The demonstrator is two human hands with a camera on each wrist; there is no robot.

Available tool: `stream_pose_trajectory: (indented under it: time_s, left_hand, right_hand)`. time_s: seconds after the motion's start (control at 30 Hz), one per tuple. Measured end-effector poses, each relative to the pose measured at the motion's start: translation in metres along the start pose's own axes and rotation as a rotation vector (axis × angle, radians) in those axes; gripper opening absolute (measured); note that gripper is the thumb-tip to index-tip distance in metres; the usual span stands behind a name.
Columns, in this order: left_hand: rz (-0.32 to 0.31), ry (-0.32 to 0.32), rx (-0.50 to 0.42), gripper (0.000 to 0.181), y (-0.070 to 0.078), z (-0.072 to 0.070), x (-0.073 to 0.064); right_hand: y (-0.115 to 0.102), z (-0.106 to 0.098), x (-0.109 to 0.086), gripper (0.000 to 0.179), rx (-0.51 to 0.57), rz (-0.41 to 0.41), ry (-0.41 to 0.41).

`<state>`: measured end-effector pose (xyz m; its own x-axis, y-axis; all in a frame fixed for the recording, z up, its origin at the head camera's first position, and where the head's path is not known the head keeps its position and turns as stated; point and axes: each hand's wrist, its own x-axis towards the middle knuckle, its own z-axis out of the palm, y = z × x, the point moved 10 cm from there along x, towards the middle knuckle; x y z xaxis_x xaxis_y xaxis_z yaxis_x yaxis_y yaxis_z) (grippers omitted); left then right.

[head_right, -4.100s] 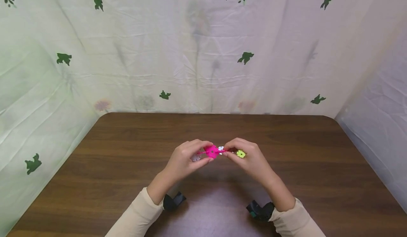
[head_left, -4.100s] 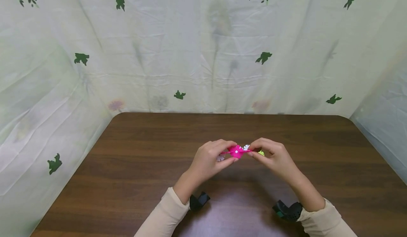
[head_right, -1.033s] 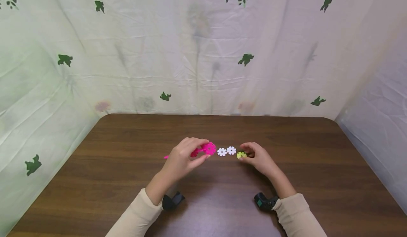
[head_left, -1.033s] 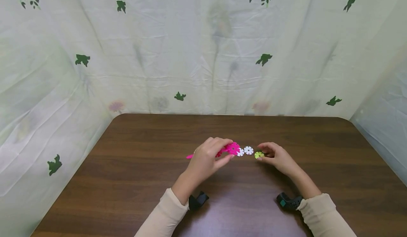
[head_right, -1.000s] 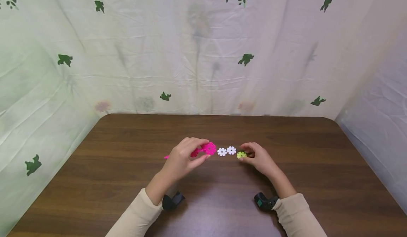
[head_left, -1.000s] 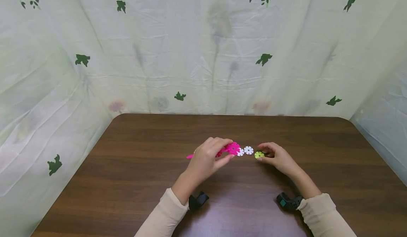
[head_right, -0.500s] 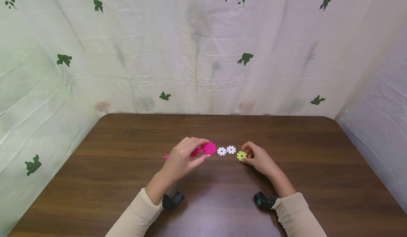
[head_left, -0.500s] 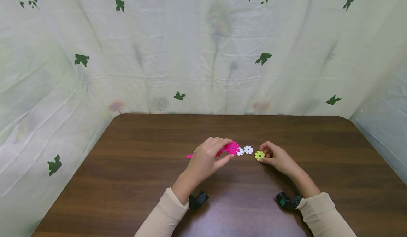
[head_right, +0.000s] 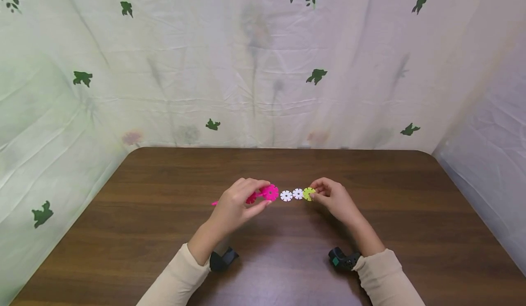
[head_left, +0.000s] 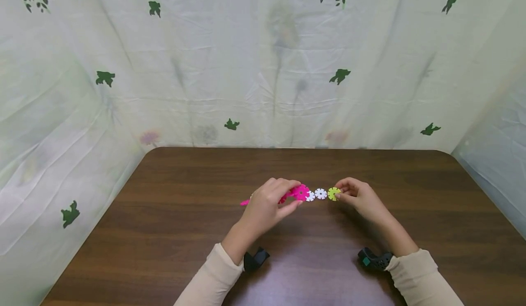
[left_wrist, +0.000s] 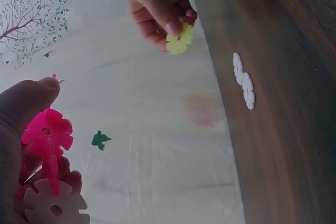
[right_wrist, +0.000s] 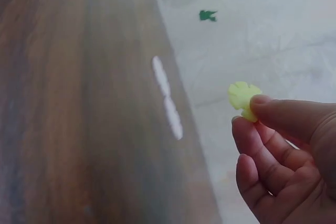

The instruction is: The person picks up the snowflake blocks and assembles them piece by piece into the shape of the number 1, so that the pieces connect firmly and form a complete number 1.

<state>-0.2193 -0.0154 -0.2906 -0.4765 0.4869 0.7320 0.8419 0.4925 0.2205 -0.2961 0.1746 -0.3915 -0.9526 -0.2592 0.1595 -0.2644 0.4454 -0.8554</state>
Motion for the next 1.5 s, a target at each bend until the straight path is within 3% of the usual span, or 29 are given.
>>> stream_pose_trajectory:
  time_s: [0.17,0.37,0.6,0.93,1.5]
  left_hand:
    - [-0.002,0.0,-0.002,0.032,0.0,0.001,0.0]
    - [0.006,-0.011,0.007,0.034,0.001,0.002,-0.002]
    - [-0.028,-0.041,-0.003,0.033,-0.001,0.007,-0.002]
    - [-0.032,-0.069,0.008,0.035,0.001,0.011,-0.002]
    - [-0.019,-0.068,-0.009,0.033,0.004,0.015,-0.003]
  right_hand:
    - [-0.009,-0.001,0.0,0.017,0.018,-0.029,0.001]
    - [-0.032,-0.001,-0.005,0.015,0.014,-0.091,-0.002]
    - [-0.059,0.001,-0.012,0.013,-0.022,-0.162,0.003]
    - [-0.09,0.007,-0.023,0.013,0.007,-0.274,0.007]
    - [-0.104,0.011,-0.028,0.018,0.031,-0.371,0.03]
